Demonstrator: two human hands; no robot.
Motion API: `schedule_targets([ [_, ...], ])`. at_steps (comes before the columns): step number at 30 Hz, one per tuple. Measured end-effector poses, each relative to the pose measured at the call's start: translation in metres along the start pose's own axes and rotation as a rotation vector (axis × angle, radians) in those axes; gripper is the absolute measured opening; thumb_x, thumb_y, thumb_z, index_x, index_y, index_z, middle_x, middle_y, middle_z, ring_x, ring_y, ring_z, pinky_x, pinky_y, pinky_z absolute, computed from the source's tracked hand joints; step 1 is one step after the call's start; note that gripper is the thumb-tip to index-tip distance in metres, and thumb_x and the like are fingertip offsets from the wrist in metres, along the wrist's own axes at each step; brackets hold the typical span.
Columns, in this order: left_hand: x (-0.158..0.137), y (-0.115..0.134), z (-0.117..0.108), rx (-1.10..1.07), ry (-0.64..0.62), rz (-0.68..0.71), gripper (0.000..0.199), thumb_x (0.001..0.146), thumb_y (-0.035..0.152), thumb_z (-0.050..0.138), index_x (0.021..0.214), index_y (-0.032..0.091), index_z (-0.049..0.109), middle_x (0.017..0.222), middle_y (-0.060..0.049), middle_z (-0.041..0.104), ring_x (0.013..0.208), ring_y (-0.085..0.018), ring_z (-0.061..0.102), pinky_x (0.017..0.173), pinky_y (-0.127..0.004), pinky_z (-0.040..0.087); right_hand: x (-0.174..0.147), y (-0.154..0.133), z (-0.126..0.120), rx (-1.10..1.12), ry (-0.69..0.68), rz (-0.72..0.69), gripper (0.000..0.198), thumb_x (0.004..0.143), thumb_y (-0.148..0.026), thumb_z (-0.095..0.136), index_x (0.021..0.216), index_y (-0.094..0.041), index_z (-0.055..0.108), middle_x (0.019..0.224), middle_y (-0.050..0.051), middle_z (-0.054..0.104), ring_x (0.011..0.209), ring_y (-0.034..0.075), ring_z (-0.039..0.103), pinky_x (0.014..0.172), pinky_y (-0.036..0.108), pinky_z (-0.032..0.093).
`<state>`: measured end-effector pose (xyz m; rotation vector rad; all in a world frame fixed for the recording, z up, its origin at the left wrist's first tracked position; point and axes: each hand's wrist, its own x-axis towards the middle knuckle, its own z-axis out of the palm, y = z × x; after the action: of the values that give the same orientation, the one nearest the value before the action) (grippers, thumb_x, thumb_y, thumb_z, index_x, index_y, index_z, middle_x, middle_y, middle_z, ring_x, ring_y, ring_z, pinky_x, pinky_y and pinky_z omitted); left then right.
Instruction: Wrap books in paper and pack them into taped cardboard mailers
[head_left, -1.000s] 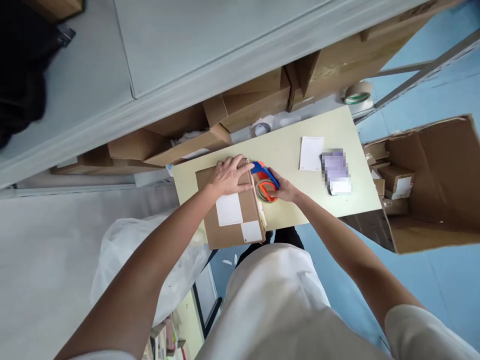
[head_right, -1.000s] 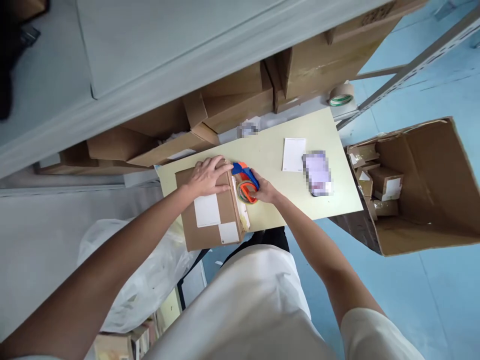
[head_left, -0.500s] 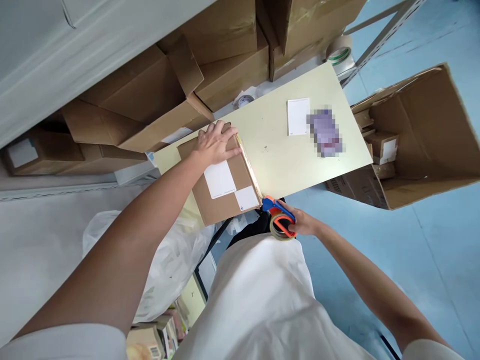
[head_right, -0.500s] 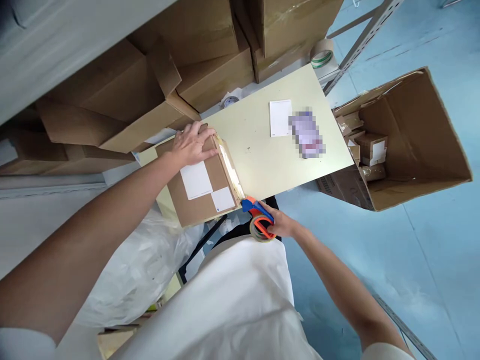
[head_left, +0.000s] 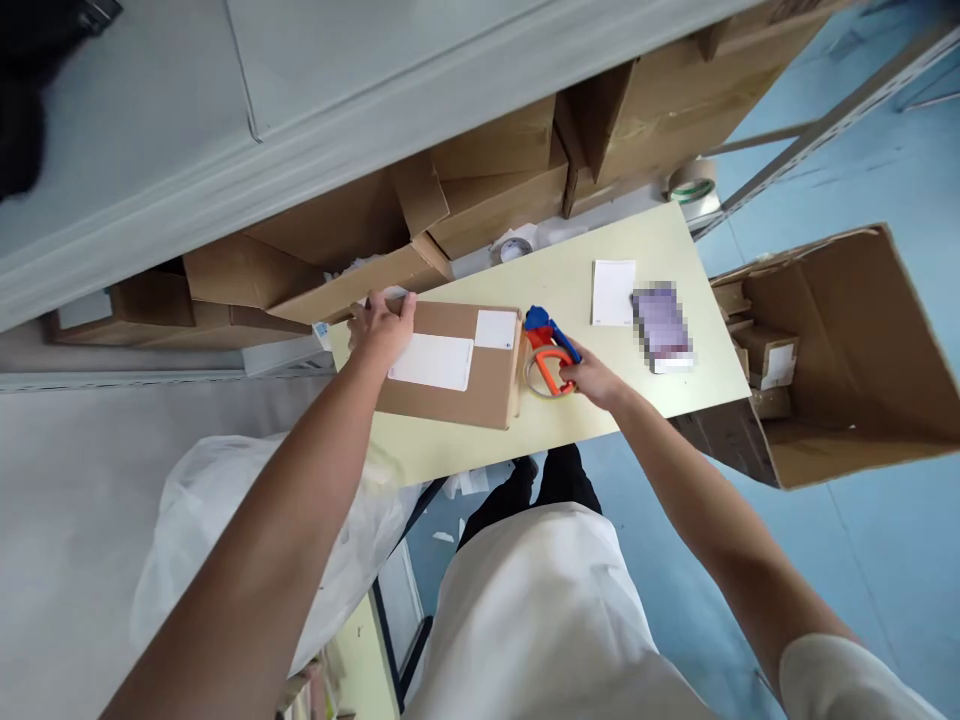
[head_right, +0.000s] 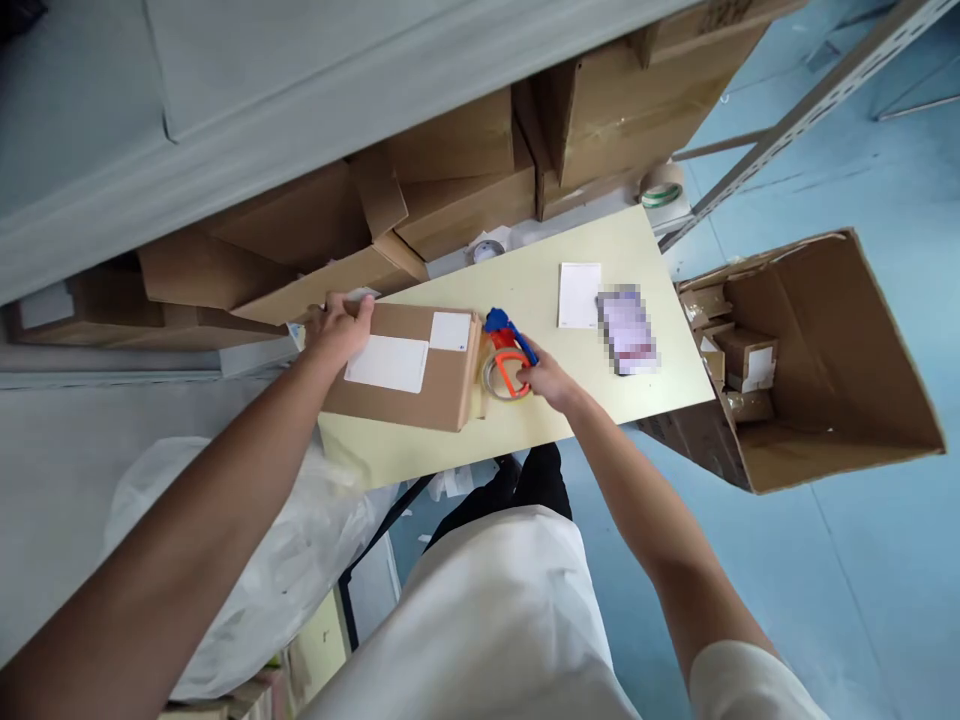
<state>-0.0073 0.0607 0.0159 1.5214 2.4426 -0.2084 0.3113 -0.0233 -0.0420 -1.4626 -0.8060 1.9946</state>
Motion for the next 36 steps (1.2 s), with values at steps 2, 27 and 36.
schedule_targets([
  [2,-0.003,0.006,-0.001,-0.026,0.030,-0.065,0.082,0.080,0.073,0.018,0.137,0.017,0.034,0.135,-0.027,0.039,0.123,-0.047,0.036,0.083,-0.066,0.035,0.028,-0.027,-0.011,-0.081,-0.039,-0.003,0.070,0.052,-0.011,0.052,0.120,-0.027,0.055,0.072,-0.003,0.059,0.057,0.012,0.049,0.051,0.025,0.043],
  [27,-0.063,0.067,0.003,0.289,-0.045,0.735,0.088,0.077,0.072,0.039,0.148,0.027,0.012,0.137,-0.017,0.040,0.120,-0.039,0.039,0.096,-0.048,0.023,-0.074,0.065,-0.009,-0.203,-0.011,-0.023,0.094,0.056,-0.011,0.057,0.144,-0.026,0.029,0.110,0.005,0.063,0.090,0.022,0.059,0.075,0.035,0.050],
  [36,-0.058,0.065,0.001,0.236,-0.035,0.631,0.092,0.077,0.073,0.036,0.149,0.024,0.007,0.136,-0.019,0.043,0.122,-0.041,0.037,0.098,-0.052,0.024,-0.092,0.107,0.089,-0.026,0.202,-0.101,0.097,0.062,-0.015,0.050,0.148,-0.029,0.009,0.120,0.004,0.057,0.095,0.021,0.058,0.088,0.038,0.048],
])
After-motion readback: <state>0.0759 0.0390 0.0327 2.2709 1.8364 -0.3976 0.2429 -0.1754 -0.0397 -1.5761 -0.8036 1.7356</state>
